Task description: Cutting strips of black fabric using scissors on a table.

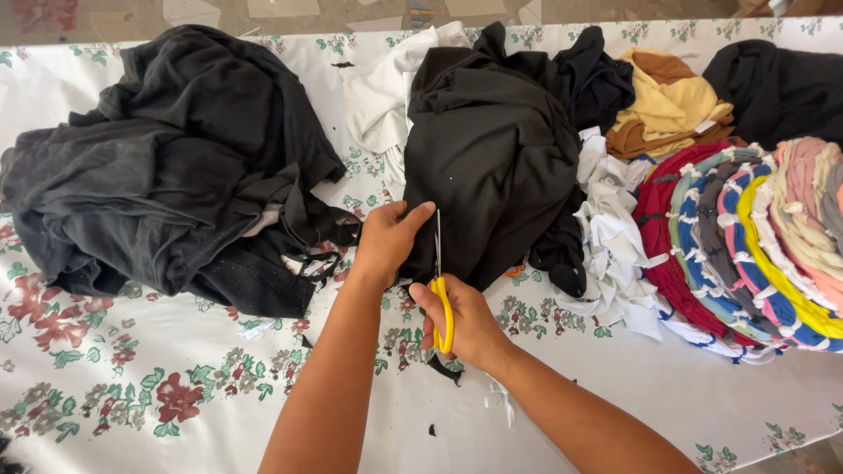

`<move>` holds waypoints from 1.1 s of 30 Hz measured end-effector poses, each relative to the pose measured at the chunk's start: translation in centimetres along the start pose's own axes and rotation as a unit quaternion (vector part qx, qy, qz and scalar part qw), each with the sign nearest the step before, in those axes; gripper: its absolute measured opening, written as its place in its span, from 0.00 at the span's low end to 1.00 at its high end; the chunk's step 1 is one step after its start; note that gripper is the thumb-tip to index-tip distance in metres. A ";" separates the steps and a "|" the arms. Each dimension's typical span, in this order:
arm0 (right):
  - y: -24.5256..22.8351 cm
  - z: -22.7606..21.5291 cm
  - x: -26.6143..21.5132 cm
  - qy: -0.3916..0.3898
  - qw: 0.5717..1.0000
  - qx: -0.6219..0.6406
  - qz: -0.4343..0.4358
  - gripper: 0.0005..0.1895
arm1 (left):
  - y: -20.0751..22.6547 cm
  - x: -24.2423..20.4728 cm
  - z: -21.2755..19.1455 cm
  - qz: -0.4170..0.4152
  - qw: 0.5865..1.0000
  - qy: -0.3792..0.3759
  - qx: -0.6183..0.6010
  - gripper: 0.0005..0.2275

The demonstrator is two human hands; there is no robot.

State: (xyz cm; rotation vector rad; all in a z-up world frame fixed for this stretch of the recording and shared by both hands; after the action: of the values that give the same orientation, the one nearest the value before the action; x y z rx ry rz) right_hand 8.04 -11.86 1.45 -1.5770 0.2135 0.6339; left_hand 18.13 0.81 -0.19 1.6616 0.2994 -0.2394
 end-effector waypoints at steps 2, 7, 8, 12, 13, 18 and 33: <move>0.3 0.0 0.1 -0.005 1.000 0.011 -0.002 0.22 | -0.3 -0.6 0.3 0.036 0.999 0.013 -0.023 0.16; 0.5 0.1 0.2 -0.007 0.999 0.031 -0.016 0.23 | -1.0 -1.8 0.5 0.093 0.989 0.023 -0.115 0.11; 0.6 0.1 0.3 -0.008 1.000 0.027 -0.001 0.23 | -0.6 -1.9 0.5 0.120 0.983 0.020 -0.138 0.11; 0.4 0.1 0.1 -0.002 0.999 0.035 0.026 0.23 | -1.0 -3.2 1.0 0.068 0.974 -0.032 -0.211 0.12; 0.5 -0.1 0.3 -0.002 0.999 0.035 0.025 0.23 | -1.2 -3.2 0.7 0.069 0.974 -0.033 -0.212 0.12; 0.2 -0.3 0.1 -0.026 0.999 0.022 0.012 0.24 | -0.4 -4.1 1.1 0.117 0.972 -0.117 -0.166 0.21; 0.5 0.1 0.0 0.008 0.999 0.037 0.000 0.24 | -2.8 -3.5 1.4 0.119 0.986 -0.117 -0.023 0.05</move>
State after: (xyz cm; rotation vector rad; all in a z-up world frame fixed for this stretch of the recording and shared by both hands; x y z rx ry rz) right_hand 7.77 -11.87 1.01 -1.5111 0.2460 0.6068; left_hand 13.94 -0.49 -1.84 1.5888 -0.0710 -0.2419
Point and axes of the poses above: each hand's wrist, its own x-axis towards the middle knuckle, its own z-axis out of the palm, y = z × x, the point moved 10 cm from there along x, towards the middle knuckle, and after that the axes turned 8 degrees about x, right-handed, at the moved point
